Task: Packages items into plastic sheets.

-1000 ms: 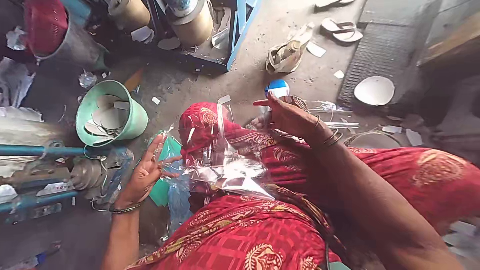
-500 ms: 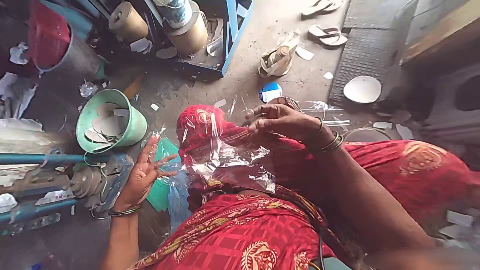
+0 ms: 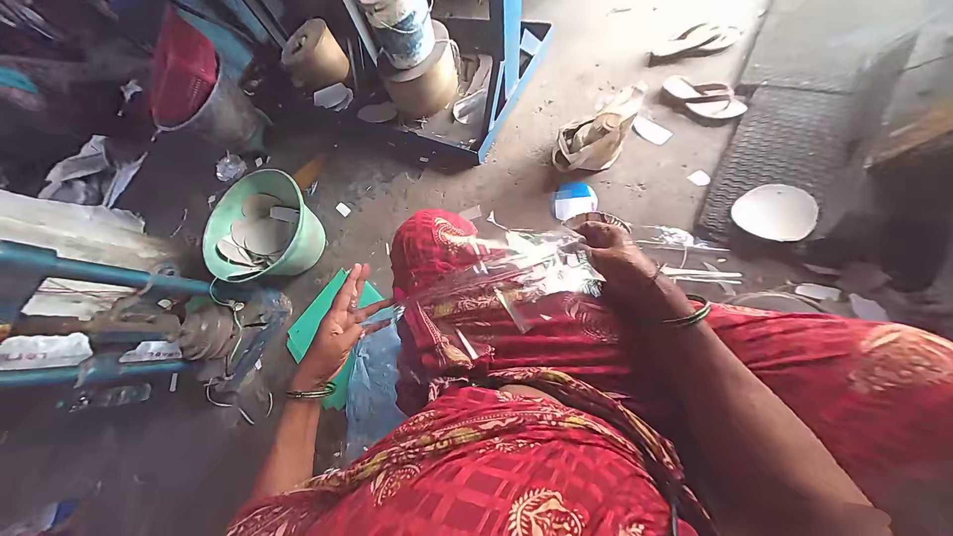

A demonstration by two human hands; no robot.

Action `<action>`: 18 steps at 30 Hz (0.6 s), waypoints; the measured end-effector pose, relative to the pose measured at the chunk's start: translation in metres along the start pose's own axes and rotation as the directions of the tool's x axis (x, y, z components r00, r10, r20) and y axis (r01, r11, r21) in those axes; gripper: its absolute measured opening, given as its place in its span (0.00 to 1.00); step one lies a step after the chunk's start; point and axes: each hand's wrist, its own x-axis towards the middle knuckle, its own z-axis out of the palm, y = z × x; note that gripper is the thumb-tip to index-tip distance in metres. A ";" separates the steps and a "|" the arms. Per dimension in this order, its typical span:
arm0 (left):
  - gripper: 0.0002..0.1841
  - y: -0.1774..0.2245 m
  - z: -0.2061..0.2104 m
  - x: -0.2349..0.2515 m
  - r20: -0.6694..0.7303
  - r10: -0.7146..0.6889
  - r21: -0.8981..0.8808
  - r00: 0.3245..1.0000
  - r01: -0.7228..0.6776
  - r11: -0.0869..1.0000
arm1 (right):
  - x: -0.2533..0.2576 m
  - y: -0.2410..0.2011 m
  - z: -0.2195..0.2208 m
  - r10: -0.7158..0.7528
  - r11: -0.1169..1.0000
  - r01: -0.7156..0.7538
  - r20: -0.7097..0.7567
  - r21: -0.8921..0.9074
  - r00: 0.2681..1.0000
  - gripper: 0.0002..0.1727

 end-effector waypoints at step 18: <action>0.11 0.016 0.032 0.073 -0.427 -0.342 -0.491 0.837 0.103 0.865 | -0.007 -0.003 -0.016 -0.369 0.796 0.325 0.016 -0.510 0.929 0.16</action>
